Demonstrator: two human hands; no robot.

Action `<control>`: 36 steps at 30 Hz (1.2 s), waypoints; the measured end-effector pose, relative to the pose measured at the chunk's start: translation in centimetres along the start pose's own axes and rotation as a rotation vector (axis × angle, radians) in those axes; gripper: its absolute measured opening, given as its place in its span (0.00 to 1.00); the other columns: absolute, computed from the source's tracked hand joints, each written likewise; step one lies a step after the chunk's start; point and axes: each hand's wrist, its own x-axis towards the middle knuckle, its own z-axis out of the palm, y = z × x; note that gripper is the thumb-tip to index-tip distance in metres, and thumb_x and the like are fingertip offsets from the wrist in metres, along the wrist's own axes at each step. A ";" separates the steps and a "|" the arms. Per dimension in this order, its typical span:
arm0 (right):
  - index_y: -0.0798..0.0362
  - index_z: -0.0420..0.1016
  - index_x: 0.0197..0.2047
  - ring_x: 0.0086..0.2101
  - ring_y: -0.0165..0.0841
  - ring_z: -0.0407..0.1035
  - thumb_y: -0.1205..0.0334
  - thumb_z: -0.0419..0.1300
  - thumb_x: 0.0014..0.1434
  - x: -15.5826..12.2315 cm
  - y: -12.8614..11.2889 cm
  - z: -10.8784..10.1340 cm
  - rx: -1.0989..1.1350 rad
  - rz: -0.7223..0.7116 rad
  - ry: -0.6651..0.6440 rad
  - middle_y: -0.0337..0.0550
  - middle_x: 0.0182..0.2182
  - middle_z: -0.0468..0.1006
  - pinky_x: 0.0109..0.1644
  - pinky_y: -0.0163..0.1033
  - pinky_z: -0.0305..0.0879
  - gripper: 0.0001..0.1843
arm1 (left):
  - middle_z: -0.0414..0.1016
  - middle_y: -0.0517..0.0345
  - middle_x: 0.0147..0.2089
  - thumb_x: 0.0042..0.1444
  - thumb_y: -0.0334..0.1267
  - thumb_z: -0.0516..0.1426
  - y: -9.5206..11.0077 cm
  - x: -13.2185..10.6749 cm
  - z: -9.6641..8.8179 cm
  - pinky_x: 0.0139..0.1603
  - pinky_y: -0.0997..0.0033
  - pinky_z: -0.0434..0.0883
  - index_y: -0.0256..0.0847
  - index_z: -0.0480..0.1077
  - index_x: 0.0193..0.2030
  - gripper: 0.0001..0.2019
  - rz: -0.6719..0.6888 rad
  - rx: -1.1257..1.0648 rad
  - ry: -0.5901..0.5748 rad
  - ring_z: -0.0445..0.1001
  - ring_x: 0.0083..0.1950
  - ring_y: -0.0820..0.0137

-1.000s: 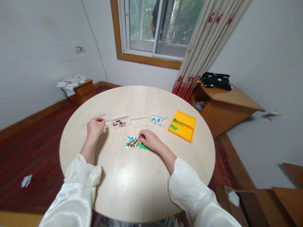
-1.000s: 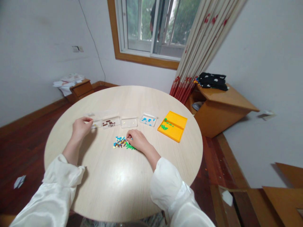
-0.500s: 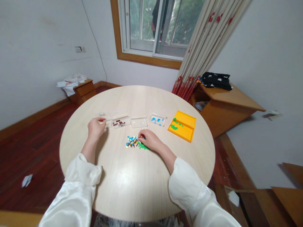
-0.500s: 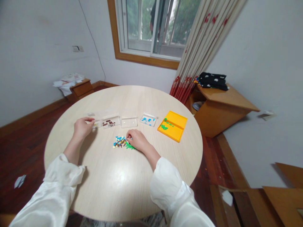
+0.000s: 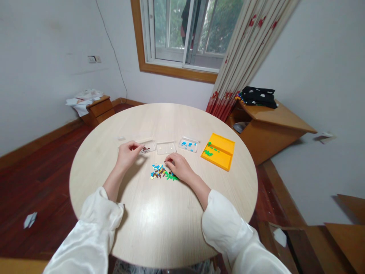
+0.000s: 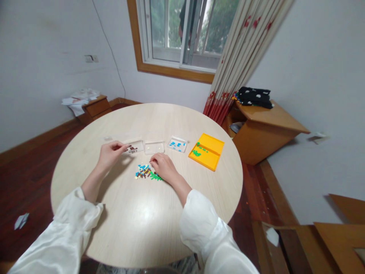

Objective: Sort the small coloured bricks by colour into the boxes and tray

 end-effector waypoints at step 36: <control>0.54 0.71 0.33 0.33 0.31 0.66 0.66 0.54 0.58 0.3 -0.8 0.3 0.146 -0.140 0.309 0.42 0.29 0.73 0.40 0.37 0.63 0.05 | 0.68 0.60 0.24 0.49 0.39 0.56 2.0 -2.9 3.7 0.28 0.74 0.58 0.37 0.75 0.31 0.09 0.239 -0.100 -0.325 0.60 0.25 0.75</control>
